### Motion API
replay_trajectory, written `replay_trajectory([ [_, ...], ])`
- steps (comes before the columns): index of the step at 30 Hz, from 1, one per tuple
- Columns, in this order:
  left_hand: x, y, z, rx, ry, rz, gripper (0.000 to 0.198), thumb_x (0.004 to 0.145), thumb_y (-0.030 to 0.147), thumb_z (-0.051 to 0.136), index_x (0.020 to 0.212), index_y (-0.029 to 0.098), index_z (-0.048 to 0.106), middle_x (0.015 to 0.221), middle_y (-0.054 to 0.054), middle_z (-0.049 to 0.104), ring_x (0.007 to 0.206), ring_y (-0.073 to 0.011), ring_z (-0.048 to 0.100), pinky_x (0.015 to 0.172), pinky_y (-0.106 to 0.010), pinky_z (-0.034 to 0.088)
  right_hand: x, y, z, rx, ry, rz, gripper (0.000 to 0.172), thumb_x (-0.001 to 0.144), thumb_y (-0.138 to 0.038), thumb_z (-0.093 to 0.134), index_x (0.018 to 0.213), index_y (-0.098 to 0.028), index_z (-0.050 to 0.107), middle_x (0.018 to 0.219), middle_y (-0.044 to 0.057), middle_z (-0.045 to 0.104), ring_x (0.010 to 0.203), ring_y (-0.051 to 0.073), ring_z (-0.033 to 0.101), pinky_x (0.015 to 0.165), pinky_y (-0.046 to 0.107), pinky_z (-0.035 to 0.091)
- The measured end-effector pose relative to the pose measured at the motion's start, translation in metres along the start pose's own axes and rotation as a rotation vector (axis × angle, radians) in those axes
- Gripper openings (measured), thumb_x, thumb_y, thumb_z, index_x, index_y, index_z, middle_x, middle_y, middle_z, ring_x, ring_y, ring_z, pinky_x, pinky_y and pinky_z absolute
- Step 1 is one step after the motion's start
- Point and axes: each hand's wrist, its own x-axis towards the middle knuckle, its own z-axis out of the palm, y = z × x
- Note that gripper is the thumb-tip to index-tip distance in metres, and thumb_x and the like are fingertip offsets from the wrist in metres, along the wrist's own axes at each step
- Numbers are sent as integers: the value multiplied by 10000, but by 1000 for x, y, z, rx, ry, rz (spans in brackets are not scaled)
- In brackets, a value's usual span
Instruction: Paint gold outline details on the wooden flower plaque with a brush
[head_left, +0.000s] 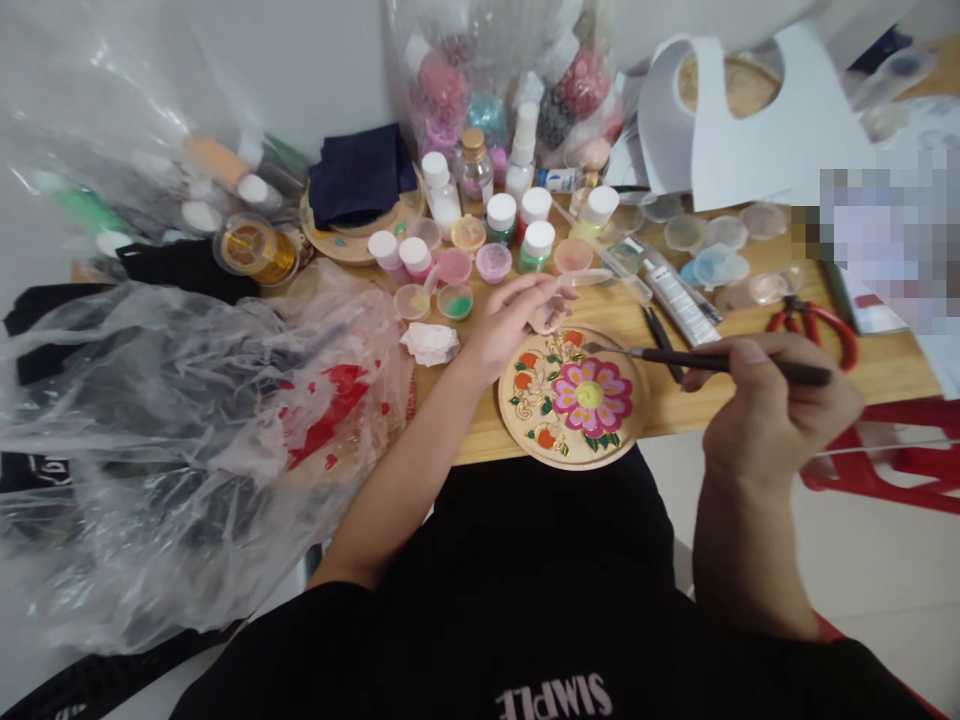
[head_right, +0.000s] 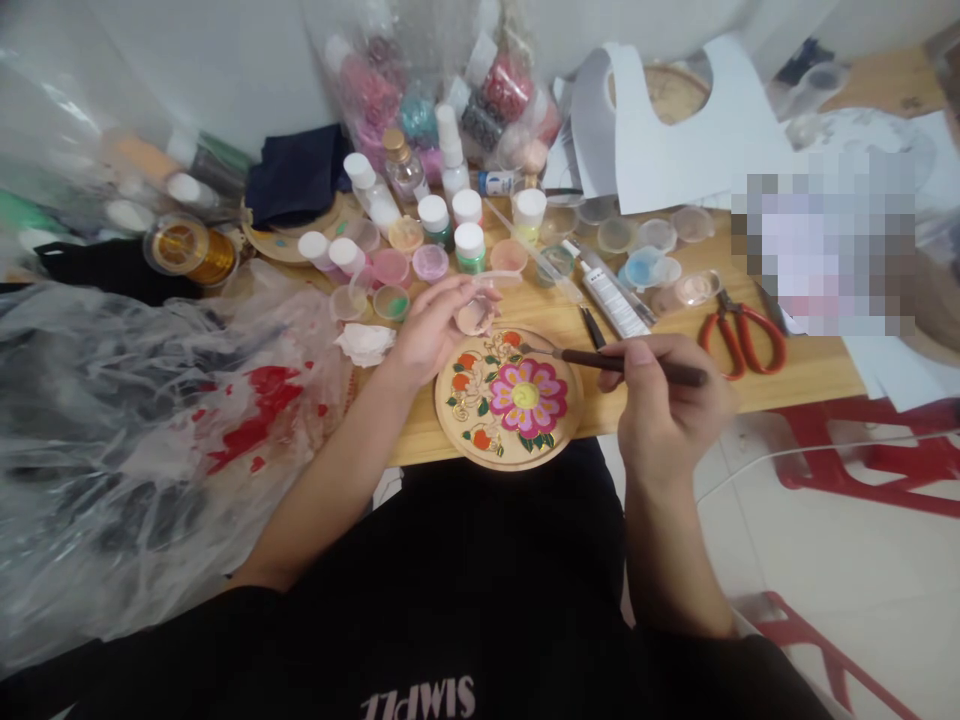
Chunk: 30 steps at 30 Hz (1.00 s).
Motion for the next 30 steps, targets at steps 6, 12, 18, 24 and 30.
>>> replay_trajectory([
  [6, 1, -1, 0, 1, 12, -10, 176, 897, 172, 571, 749, 153, 663, 830, -18, 711, 673, -72, 622, 622, -212, 463, 2, 3, 0, 36, 23, 61, 125, 672, -186, 609, 605, -213, 710, 466, -37, 586, 410, 123, 526, 466, 281, 420],
  [12, 1, -1, 0, -4, 22, -11, 176, 893, 173, 585, 734, 151, 658, 829, -22, 704, 665, -80, 632, 614, -228, 449, 11, 18, 0, 177, 121, 274, 107, 566, -217, 572, 476, -202, 629, 430, -35, 561, 325, 120, 481, 358, 249, 351],
  [18, 2, -3, -4, 20, -7, -7, 160, 882, 202, 592, 751, 156, 672, 837, -22, 710, 686, -83, 623, 624, -219, 473, 15, 27, 1, 252, 112, 377, 86, 535, -206, 585, 465, -176, 623, 391, -22, 536, 307, 115, 485, 319, 219, 351],
  [24, 2, -3, -5, 19, -6, 3, 159, 880, 209, 584, 748, 160, 660, 854, -30, 711, 689, -88, 633, 619, -223, 477, 15, 27, -1, 264, 116, 379, 93, 546, -208, 584, 482, -160, 634, 369, -4, 530, 305, 111, 478, 323, 214, 354],
  [30, 1, -1, -3, 9, -10, 8, 158, 867, 225, 601, 740, 152, 660, 839, -31, 701, 667, -79, 618, 600, -212, 477, 14, 28, 1, 253, 94, 358, 90, 569, -203, 588, 506, -153, 630, 390, -21, 533, 316, 101, 495, 336, 209, 345],
])
